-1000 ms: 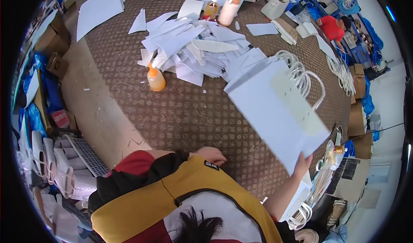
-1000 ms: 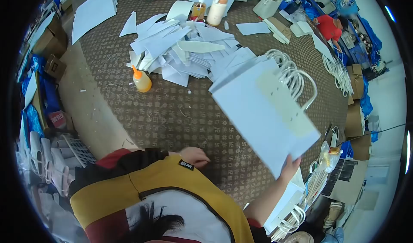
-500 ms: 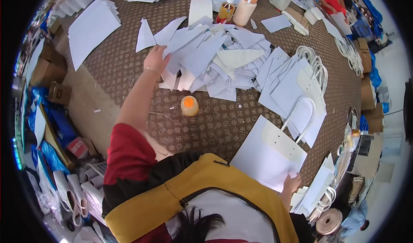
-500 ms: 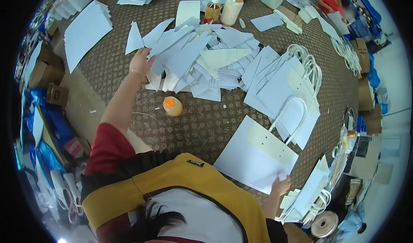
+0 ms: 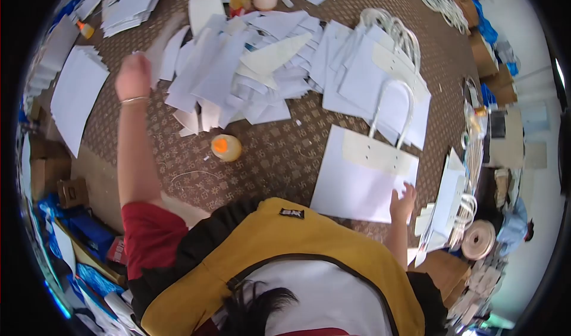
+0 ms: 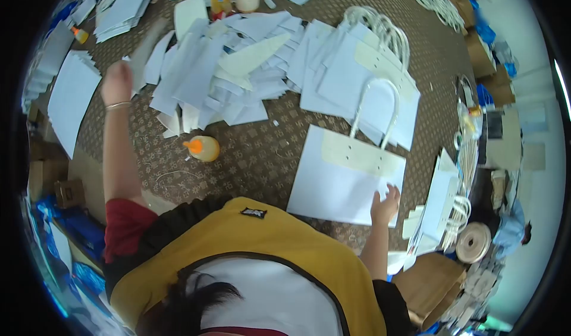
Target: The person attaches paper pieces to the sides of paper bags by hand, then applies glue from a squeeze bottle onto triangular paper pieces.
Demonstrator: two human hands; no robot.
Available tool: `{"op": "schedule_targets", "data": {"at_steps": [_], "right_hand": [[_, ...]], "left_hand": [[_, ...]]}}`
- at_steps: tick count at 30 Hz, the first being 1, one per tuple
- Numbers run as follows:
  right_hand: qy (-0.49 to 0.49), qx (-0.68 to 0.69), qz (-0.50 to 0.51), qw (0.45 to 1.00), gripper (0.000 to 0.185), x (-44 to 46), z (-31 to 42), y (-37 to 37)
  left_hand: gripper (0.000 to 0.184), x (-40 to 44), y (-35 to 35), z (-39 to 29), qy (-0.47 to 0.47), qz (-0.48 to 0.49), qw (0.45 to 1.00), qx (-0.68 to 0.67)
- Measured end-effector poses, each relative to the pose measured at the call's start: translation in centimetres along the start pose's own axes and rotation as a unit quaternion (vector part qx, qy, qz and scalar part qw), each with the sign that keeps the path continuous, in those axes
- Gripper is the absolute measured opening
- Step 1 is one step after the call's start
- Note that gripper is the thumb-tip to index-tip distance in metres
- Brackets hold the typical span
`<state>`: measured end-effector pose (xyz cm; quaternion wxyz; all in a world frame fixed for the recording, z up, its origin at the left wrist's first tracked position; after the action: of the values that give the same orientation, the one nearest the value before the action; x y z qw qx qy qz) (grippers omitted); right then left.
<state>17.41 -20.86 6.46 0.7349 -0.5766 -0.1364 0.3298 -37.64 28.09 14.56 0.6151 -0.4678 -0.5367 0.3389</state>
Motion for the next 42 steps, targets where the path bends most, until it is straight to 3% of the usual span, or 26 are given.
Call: {"op": "schedule_targets", "data": {"at_steps": [1, 3, 4, 5, 7, 8, 9, 10, 13, 14, 17, 20, 25, 27, 29, 31, 35, 42], "right_hand": [[-0.028, 0.05, -0.012, 0.998, 0.042, -0.1, 1.1, -0.1], [-0.048, 0.171, 0.019, 0.984, 0.028, -0.7, 4.7, -0.2], [-0.098, 0.237, 0.077, 0.963, 0.025, -0.7, 6.2, 0.1], [-0.108, 0.374, 0.151, 0.909, 0.021, -1.3, 8.1, 0.4], [-0.166, 0.539, 0.218, 0.797, 0.023, -2.8, 12.4, 1.1], [-0.176, 0.576, 0.255, 0.756, 0.024, -3.7, 14.3, 0.8], [-0.189, 0.611, 0.292, 0.711, 0.026, -4.3, 15.6, 0.6], [-0.191, 0.616, 0.286, 0.709, 0.026, -4.6, 16.0, 1.1], [-0.112, 0.644, 0.265, 0.709, 0.025, -5.2, 16.1, 2.6], [-0.11, 0.647, 0.262, 0.708, 0.025, -5.1, 15.3, 3.2], [-0.089, 0.5, 0.287, 0.812, 0.022, -3.8, 12.6, 6.5], [-0.079, 0.451, 0.292, 0.84, 0.027, -3.2, 11.8, 9.9], [-0.073, 0.402, 0.306, 0.86, 0.03, -2.6, 12.0, 11.9], [-0.068, 0.388, 0.307, 0.866, 0.03, -2.7, 12.3, 11.6], [-0.066, 0.35, 0.309, 0.882, 0.031, -2.7, 12.6, 11.1], [-0.059, 0.353, 0.316, 0.879, 0.029, -2.5, 12.5, 11.6], [-0.048, 0.351, 0.322, 0.878, 0.026, -1.9, 12.7, 11.8], [-0.047, 0.307, 0.322, 0.895, 0.028, -2.0, 13.2, 11.2]], "left_hand": [[0.018, -0.5, -1.4, -0.1, 0.064, -0.109, 0.991, -0.045], [0.019, -3.6, -8.3, -6.1, 0.111, -0.152, 0.967, -0.17], [0.016, -6.0, -9.7, -8.6, 0.077, -0.087, 0.943, -0.31], [0.013, -8.3, -10.9, -11.1, 0.037, -0.018, 0.898, -0.439], [0.011, -13.5, -11.3, -18.3, 0.122, 0.057, 0.743, -0.656], [0.009, -15.9, -10.6, -21.6, 0.168, 0.059, 0.778, -0.603], [0.009, -18.5, -10.5, -24.8, 0.131, 0.179, 0.747, -0.627], [0.009, -20.6, -7.8, -27.1, 0.087, 0.248, 0.671, -0.693], [0.008, -26.8, -2.4, -31.2, 0.081, 0.302, 0.635, -0.707], [0.008, -27.8, -1.6, -31.3, 0.084, 0.305, 0.634, -0.705], [0.007, -30.3, 0.8, -30.8, 0.112, 0.379, 0.664, -0.634], [0.009, -31.0, 2.7, -29.5, 0.122, 0.446, 0.7, -0.544], [0.013, -28.3, 3.3, -29.1, 0.152, 0.459, 0.757, -0.44], [0.017, -26.3, 3.2, -30.2, 0.244, 0.368, 0.836, -0.327], [0.021, -24.5, 3.3, -32.7, 0.306, 0.283, 0.828, -0.376], [0.042, -22.9, 3.9, -35.2, 0.371, 0.267, 0.843, -0.283], [0.058, -22.1, 6.8, -37.9, 0.375, 0.314, 0.859, -0.154], [0.064, -22.5, 7.7, -38.1, 0.371, 0.315, 0.859, -0.156]]}}
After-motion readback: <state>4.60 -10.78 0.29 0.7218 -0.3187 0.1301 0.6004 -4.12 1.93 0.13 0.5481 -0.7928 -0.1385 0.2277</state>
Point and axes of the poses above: each hand's wrist, its own x-axis towards the middle knuckle, its own y-axis out of the palm, z = x × y, the point moved 1 cm from there along x, towards the middle knuckle, and after that the axes turned 15 degrees about z, right-handed, at the moved point
